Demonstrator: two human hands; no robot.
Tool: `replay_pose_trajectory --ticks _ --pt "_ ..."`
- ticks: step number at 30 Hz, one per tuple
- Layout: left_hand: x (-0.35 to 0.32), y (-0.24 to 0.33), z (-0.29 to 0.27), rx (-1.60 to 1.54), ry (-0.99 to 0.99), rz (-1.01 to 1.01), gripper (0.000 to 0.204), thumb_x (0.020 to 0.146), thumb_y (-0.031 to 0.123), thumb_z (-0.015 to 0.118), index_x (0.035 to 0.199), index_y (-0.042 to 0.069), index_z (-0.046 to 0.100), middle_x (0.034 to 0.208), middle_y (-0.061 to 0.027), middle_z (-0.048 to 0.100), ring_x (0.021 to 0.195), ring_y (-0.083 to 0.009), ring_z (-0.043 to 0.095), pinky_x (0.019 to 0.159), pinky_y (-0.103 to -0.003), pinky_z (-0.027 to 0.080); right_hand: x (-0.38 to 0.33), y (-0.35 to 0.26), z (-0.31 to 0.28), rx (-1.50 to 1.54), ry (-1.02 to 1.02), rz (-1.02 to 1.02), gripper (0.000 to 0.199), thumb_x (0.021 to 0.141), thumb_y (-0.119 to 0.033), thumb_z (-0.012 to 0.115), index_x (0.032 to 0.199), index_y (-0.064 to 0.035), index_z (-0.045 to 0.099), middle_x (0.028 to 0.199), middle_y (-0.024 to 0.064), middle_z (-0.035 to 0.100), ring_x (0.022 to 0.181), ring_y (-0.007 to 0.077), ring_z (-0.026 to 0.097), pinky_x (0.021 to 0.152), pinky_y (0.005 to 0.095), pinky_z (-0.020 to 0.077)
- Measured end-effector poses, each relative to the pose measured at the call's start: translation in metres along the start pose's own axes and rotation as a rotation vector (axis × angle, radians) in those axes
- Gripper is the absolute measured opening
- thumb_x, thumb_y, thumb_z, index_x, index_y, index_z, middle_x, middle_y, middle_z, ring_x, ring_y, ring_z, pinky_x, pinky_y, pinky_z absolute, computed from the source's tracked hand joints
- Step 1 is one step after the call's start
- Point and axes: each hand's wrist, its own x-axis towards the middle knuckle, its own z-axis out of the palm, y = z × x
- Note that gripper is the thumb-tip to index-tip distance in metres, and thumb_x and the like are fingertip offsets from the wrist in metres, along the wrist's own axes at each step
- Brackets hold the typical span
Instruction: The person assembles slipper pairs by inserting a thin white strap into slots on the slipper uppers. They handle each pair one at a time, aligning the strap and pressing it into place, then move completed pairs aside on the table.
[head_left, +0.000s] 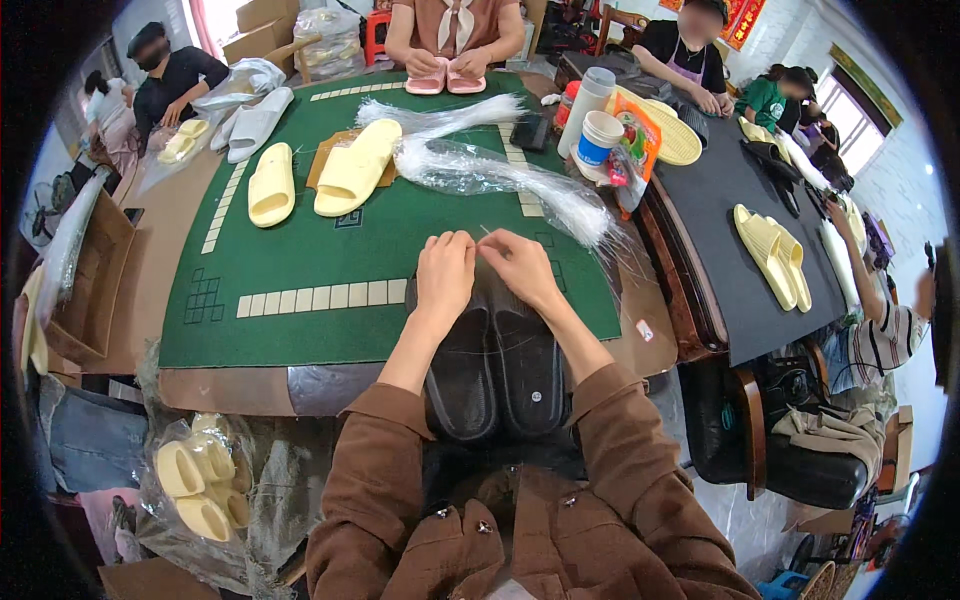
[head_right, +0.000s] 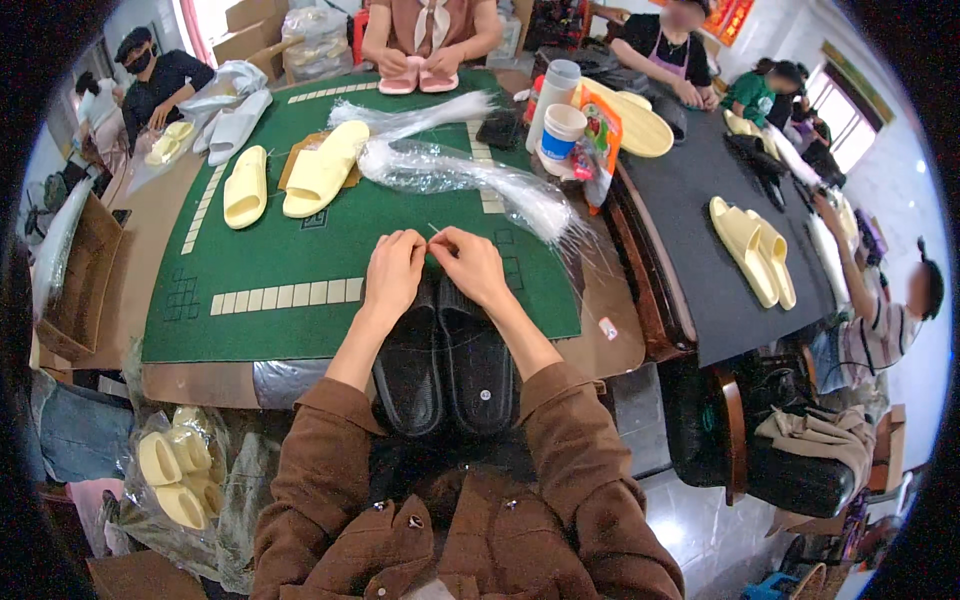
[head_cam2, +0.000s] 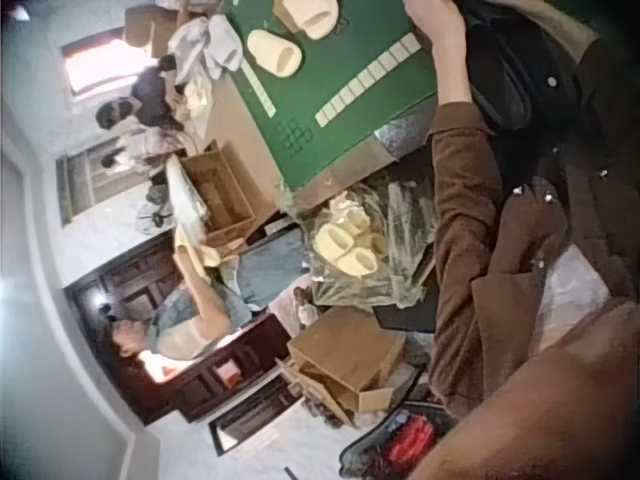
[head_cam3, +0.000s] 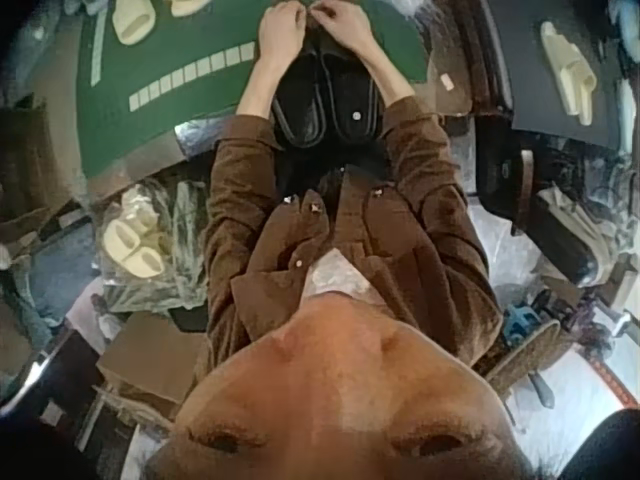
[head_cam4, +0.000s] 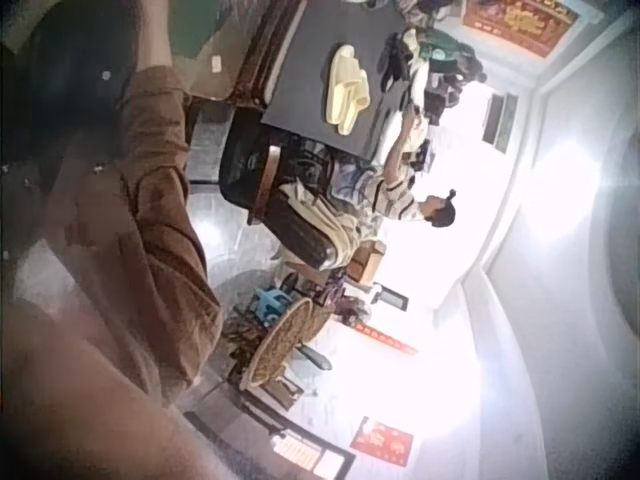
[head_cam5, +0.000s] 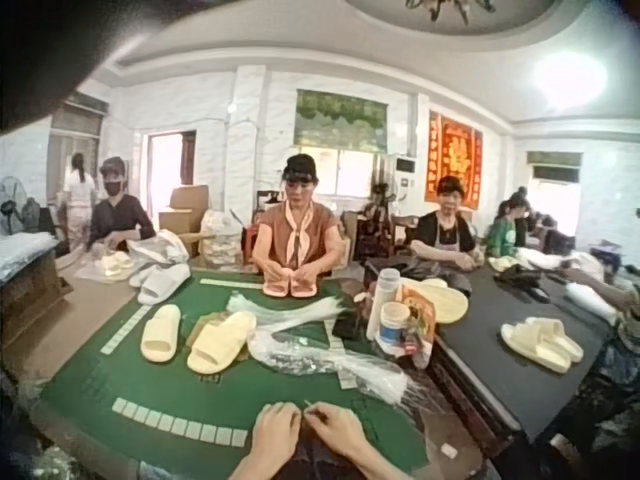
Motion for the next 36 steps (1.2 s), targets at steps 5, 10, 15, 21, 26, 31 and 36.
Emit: replay_pose_trajectory --ticks 5,10,15,21,26,31,36 --pt "-0.005 -0.002 0.003 -0.107 -0.029 -0.064 0.009 0.087 0.01 0.06 0.089 0.001 0.06 0.085 -0.015 0.059 0.086 -0.0348 0.059 0.076 -0.044 0.046 0.0 0.008 0.005 0.099 0.116 0.027 0.017 0.088 -0.019 0.062 0.095 -0.0043 0.066 0.079 0.0109 0.069 0.071 0.0229 0.066 0.065 0.0334 0.0501" --pt "-0.007 -0.002 -0.002 -0.155 -0.056 -0.108 0.01 0.087 0.011 0.061 0.088 0.001 0.062 0.085 -0.0151 0.059 0.082 -0.0344 0.06 0.072 -0.043 0.046 0.001 0.016 -0.003 0.417 0.277 0.225 0.017 0.091 -0.016 0.06 0.091 -0.0002 0.064 0.074 0.004 0.063 0.068 0.0088 0.057 0.062 0.0258 0.0442" --pt "-0.007 0.007 -0.007 -0.187 -0.023 -0.084 0.007 0.087 0.008 0.06 0.089 0.001 0.063 0.085 -0.0152 0.06 0.078 -0.0329 0.061 0.07 -0.041 0.047 -0.001 0.018 -0.005 0.558 0.34 0.31 0.014 0.09 -0.013 0.059 0.09 -0.0008 0.064 0.076 0.0023 0.062 0.072 0.0093 0.056 0.067 0.0247 0.0443" --pt "0.002 0.011 -0.005 -0.19 -0.039 0.023 0.012 0.089 0.011 0.057 0.09 0.002 0.065 0.086 -0.016 0.06 0.082 -0.0356 0.06 0.073 -0.045 0.046 0.003 0.034 -0.008 0.597 0.397 0.204 0.015 0.091 -0.013 0.057 0.092 -0.0008 0.064 0.08 0.005 0.066 0.073 0.0116 0.059 0.069 0.0258 0.0468" --pt "-0.001 0.012 -0.007 -0.224 -0.073 -0.017 0.009 0.091 0.006 0.056 0.091 0.0 0.062 0.086 -0.0141 0.06 0.077 -0.0319 0.06 0.07 -0.039 0.046 -0.015 0.013 -0.061 0.346 0.418 0.183 0.018 0.095 -0.016 0.053 0.096 -0.0017 0.064 0.08 0.0071 0.067 0.078 0.0133 0.061 0.072 0.0278 0.0464" --pt "-0.005 0.015 -0.013 -0.212 -0.117 -0.068 0.009 0.092 0.007 0.055 0.092 0.001 0.062 0.083 -0.0128 0.059 0.075 -0.0285 0.059 0.069 -0.038 0.046 -0.052 0.029 -0.183 -0.011 0.578 -0.058 0.029 0.101 -0.021 0.045 0.103 0.0005 0.064 0.091 0.0081 0.065 0.084 0.0168 0.06 0.081 0.0309 0.0455" --pt "-0.003 0.017 -0.014 -0.152 -0.134 -0.005 0.01 0.092 0.01 0.056 0.093 0.001 0.062 0.084 -0.0127 0.062 0.077 -0.0287 0.06 0.071 -0.04 0.047 -0.074 0.105 -0.331 -0.176 0.915 0.26 0.039 0.103 -0.03 0.04 0.115 -0.0033 0.066 0.103 0.0104 0.066 0.097 0.0206 0.058 0.088 0.0348 0.0429"
